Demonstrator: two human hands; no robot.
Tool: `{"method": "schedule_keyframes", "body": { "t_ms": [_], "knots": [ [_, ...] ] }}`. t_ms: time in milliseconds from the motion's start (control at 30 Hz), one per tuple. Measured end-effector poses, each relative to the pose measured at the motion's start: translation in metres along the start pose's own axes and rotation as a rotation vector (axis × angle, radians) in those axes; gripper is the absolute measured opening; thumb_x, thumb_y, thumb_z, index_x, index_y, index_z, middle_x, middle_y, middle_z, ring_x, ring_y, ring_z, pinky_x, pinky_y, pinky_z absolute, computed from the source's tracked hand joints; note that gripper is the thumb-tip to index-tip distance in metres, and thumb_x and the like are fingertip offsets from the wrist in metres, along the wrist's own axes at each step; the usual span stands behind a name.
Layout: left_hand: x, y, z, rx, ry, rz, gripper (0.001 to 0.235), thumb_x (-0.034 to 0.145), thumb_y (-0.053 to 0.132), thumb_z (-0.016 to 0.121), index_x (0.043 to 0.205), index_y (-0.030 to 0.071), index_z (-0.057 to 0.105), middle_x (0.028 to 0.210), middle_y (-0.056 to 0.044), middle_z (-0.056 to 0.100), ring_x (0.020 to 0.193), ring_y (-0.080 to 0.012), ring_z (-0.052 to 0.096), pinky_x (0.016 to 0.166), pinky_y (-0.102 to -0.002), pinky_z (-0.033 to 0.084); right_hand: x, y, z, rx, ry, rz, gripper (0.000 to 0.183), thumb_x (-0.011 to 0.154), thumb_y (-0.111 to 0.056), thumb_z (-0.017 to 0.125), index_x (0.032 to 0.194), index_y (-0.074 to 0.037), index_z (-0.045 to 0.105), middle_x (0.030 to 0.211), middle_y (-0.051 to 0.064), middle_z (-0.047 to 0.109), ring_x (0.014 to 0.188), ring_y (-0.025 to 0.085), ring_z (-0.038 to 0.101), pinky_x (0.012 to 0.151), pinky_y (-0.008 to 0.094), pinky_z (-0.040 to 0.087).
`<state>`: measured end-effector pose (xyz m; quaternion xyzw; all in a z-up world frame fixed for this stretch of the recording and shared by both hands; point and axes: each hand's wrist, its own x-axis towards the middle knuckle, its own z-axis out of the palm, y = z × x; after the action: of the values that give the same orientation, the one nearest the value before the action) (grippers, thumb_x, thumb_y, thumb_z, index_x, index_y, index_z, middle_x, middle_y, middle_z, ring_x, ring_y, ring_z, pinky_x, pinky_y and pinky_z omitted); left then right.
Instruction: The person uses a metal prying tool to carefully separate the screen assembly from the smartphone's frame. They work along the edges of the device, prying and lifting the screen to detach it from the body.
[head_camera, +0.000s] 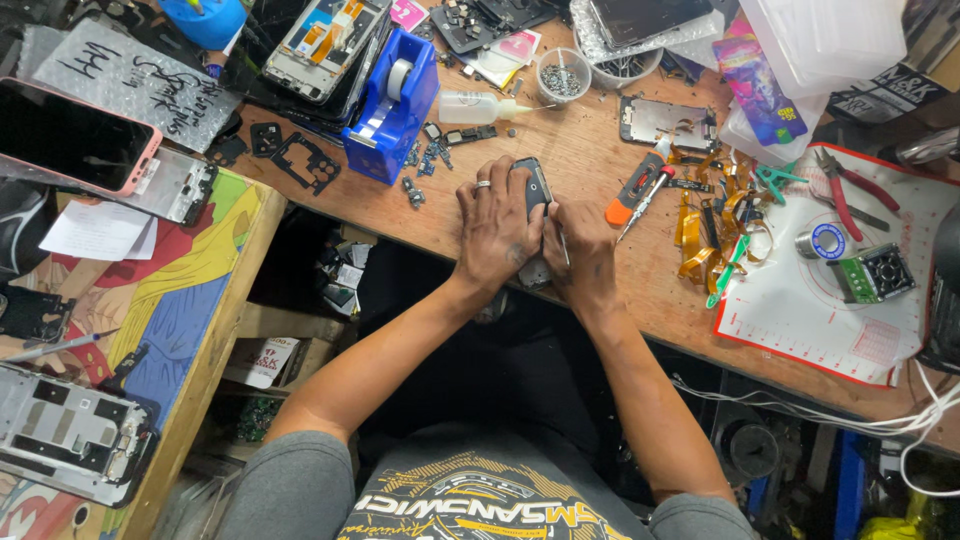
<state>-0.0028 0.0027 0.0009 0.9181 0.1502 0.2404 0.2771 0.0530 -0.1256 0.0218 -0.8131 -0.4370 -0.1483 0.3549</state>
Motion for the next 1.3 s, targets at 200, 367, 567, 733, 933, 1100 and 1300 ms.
{"method": "schedule_keyframes", "body": {
  "t_ms": [200,367,567,733,933,1100,1300],
  "knots": [
    [0.000,0.000,0.000,0.001,0.001,0.002,0.050,0.087,0.029,0.068,0.128,0.004,0.054,0.140,-0.019,0.048,0.134,-0.0359,0.044,0.106,-0.052,0.032,0.013,-0.004,0.001,0.080,-0.006,0.209,0.013,0.097,-0.001,0.070,0.089,0.004,0.061,0.081,0.022,0.066,0.076,0.036,0.068,0.068,0.043,0.052],
    [0.000,0.004,-0.004,0.004,-0.011,-0.007,0.048,0.087,0.029,0.068,0.126,0.005,0.056,0.138,-0.017,0.049,0.133,-0.0338,0.045,0.106,-0.052,0.033,0.012,-0.004,-0.008,0.112,0.028,0.205,0.012,0.096,-0.004,0.070,0.091,0.004,0.061,0.080,0.021,0.068,0.070,0.031,0.069,0.061,0.040,0.052],
    [-0.001,0.004,-0.004,0.010,-0.020,0.006,0.049,0.085,0.028,0.069,0.125,0.004,0.056,0.135,-0.016,0.050,0.131,-0.0321,0.046,0.104,-0.050,0.033,-0.008,-0.008,-0.016,0.078,0.008,0.171,0.010,0.094,-0.003,0.069,0.090,0.004,0.062,0.080,0.022,0.068,0.070,0.029,0.071,0.061,0.039,0.056],
    [-0.001,0.002,-0.002,0.007,-0.042,-0.010,0.047,0.086,0.028,0.069,0.125,0.005,0.057,0.135,-0.015,0.050,0.131,-0.0321,0.045,0.102,-0.051,0.032,-0.016,-0.010,-0.016,0.050,0.041,0.180,0.009,0.093,-0.001,0.069,0.090,0.005,0.063,0.081,0.022,0.067,0.071,0.032,0.070,0.065,0.039,0.057],
    [-0.001,0.002,-0.004,-0.007,-0.008,0.025,0.042,0.087,0.028,0.069,0.122,0.006,0.058,0.135,-0.014,0.051,0.133,-0.0317,0.045,0.104,-0.051,0.032,0.003,-0.003,-0.003,0.051,0.034,0.199,0.012,0.095,-0.002,0.071,0.089,0.004,0.062,0.078,0.022,0.066,0.070,0.034,0.068,0.064,0.042,0.052],
    [-0.002,0.003,-0.007,0.003,0.008,0.029,0.041,0.087,0.028,0.070,0.120,0.006,0.059,0.136,-0.014,0.052,0.132,-0.0310,0.045,0.105,-0.050,0.033,0.012,0.002,0.006,0.110,0.069,0.234,0.012,0.096,-0.004,0.071,0.091,0.004,0.062,0.080,0.021,0.068,0.069,0.029,0.070,0.061,0.039,0.052],
    [-0.001,0.002,-0.005,-0.014,-0.016,0.029,0.041,0.086,0.027,0.071,0.119,0.005,0.059,0.134,-0.015,0.053,0.132,-0.0310,0.046,0.104,-0.049,0.034,0.012,0.021,0.016,0.267,0.073,0.479,0.012,0.096,-0.007,0.075,0.092,0.002,0.067,0.078,0.014,0.074,0.069,0.013,0.068,0.060,0.031,0.053]
  ]
}}
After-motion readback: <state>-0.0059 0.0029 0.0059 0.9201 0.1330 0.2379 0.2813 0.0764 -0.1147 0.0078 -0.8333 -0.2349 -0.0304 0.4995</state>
